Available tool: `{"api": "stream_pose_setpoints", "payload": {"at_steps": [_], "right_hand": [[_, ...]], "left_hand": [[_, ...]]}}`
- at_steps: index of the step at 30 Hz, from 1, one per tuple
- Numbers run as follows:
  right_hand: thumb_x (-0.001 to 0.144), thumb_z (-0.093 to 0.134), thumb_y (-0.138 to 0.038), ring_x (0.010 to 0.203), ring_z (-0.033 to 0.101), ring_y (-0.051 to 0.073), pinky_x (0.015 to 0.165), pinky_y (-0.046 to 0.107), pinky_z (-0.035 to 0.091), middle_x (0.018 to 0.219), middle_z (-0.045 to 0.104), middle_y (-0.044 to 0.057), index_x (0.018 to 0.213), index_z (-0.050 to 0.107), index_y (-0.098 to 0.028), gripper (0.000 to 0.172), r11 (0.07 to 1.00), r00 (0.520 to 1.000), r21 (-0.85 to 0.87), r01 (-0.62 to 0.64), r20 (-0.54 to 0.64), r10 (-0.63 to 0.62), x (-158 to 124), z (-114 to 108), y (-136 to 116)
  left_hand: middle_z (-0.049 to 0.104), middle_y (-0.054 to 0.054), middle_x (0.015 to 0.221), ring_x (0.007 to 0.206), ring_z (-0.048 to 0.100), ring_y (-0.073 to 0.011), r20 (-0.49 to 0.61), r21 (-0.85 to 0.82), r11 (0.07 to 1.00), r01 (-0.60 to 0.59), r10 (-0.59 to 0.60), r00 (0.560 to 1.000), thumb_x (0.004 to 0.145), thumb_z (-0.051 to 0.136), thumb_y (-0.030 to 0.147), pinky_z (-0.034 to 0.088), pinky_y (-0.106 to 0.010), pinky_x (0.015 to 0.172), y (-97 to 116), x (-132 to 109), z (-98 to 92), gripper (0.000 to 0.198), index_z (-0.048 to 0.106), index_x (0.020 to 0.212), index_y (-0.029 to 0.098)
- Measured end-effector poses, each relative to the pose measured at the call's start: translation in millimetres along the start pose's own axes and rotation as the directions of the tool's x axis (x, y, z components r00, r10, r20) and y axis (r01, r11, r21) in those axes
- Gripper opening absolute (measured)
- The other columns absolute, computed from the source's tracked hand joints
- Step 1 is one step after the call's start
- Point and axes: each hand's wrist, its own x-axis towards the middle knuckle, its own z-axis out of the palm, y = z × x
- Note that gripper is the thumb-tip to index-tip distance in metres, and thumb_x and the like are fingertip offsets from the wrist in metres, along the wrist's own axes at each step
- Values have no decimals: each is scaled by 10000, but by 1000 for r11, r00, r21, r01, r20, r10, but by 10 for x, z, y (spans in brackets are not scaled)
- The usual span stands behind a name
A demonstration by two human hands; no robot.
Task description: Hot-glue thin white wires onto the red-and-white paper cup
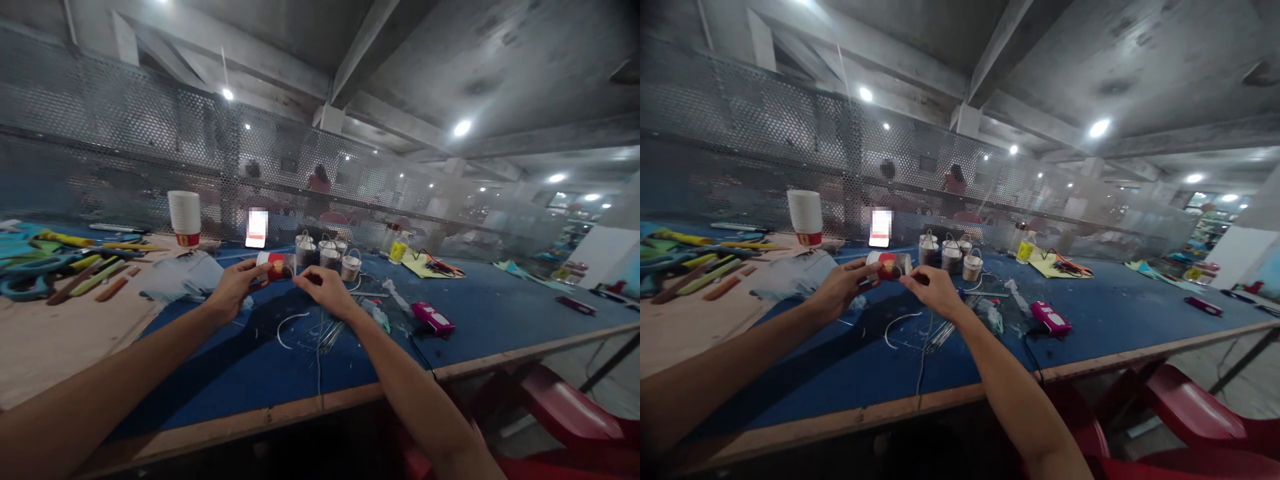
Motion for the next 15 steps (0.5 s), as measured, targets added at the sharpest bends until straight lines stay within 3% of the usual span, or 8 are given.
{"api": "stream_pose_setpoints", "payload": {"at_steps": [3, 6, 8, 11, 13, 15], "right_hand": [[978, 693, -438, 828, 651, 147, 762, 249, 470, 899, 719, 19, 877, 771, -185, 283, 994, 996, -88, 66, 60, -61, -20, 2, -28], [996, 681, -425, 923, 666, 161, 833, 265, 475, 1026, 724, 46, 965, 785, -196, 254, 952, 998, -306, 19, -45, -34, -8, -116, 4], [1018, 643, -420, 941, 680, 183, 847, 288, 472, 1020, 742, 54, 996, 773, -199, 257, 878, 987, -459, -134, -137, 80, -10, -272, 34], [1019, 602, -464, 965, 711, 236, 830, 318, 478, 1016, 778, 64, 1033, 754, -216, 291, 697, 927, -618, -364, -169, 334, -72, -531, 84], [1011, 590, -491, 1020, 721, 275, 846, 335, 481, 1046, 790, 91, 1011, 760, -217, 322, 559, 871, -720, -412, -131, 473, -158, -654, 131], [992, 606, -507, 1050, 725, 303, 853, 343, 481, 1057, 793, 126, 962, 768, -202, 347, 476, 817, -776, -414, -86, 570, -258, -716, 193]], "left_hand": [[796, -57, 953, 886, 693, -206, -16, -1, 1000, -26, 26, 1000, 633, 944, 441, 558, -303, 778, -19, 24, -27, 311, 818, 822, 229], [803, -53, 946, 915, 709, -225, -12, 4, 999, -41, 41, 999, 636, 944, 452, 556, -321, 783, -30, 30, -36, 329, 821, 844, 228], [807, -57, 949, 927, 713, -234, 1, 3, 999, -50, 50, 999, 627, 947, 452, 553, -327, 783, -40, 34, -40, 357, 820, 865, 218], [811, -61, 965, 943, 714, -240, 6, -3, 998, -61, 61, 998, 618, 947, 444, 552, -327, 798, -68, 56, -51, 383, 821, 893, 210], [814, -65, 966, 949, 719, -248, 6, -6, 998, -67, 67, 998, 617, 943, 435, 552, -331, 806, -89, 75, -61, 380, 823, 899, 209], [815, -66, 980, 952, 721, -251, 6, 0, 998, -70, 70, 998, 628, 934, 429, 553, -335, 813, -101, 83, -66, 368, 825, 902, 209]]}}
